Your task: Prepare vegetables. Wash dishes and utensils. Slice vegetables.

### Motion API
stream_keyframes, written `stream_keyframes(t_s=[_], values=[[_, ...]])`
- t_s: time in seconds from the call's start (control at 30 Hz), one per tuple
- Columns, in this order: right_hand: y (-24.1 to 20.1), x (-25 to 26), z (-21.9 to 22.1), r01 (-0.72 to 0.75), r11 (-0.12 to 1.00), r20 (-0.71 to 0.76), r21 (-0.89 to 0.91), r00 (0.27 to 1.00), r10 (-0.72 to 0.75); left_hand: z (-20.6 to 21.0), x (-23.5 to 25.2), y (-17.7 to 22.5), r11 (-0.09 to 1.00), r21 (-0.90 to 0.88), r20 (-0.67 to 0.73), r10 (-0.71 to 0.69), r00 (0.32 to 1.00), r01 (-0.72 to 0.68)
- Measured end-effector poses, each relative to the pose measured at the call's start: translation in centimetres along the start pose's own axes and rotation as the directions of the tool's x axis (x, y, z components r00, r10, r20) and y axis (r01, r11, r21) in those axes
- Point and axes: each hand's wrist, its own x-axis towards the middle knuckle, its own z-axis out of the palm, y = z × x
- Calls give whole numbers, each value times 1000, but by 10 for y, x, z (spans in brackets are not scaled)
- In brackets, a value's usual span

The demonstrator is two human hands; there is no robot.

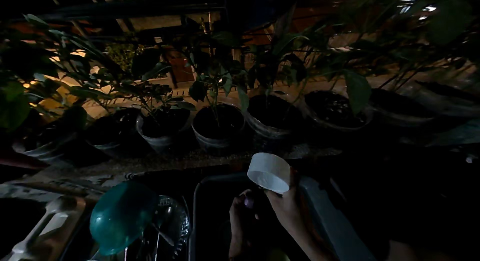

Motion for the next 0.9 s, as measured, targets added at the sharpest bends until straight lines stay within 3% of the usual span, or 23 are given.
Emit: stream_keyframes(t_s=[0.13,0.23,0.4,0.57,0.67,0.77,0.9], values=[[-1,-7,1,-12,988,-16,-154,1000,9,10,-3,1,980,194,-10,-50,999,51],[-8,-9,0,-10,977,-5,-214,1000,9,16,-3,-3,980,192,-58,-33,998,43],[-3,-13,2,-6,991,35,-135,999,11,29,-4,0,981,189,-123,60,991,-36],[1,-24,6,200,960,-36,-198,977,-211,43,1,-3,974,199,-233,156,960,-110],[-2,-28,6,312,894,-83,-323,931,-355,48,-15,1,919,348,-125,243,962,-187],[-6,-26,4,263,920,-69,-291,953,-294,48,-8,2,941,326,-201,161,966,-89],[-4,-15,1,29,992,-3,-119,1000,-30,33,-7,1,967,253,-147,46,988,-8]])
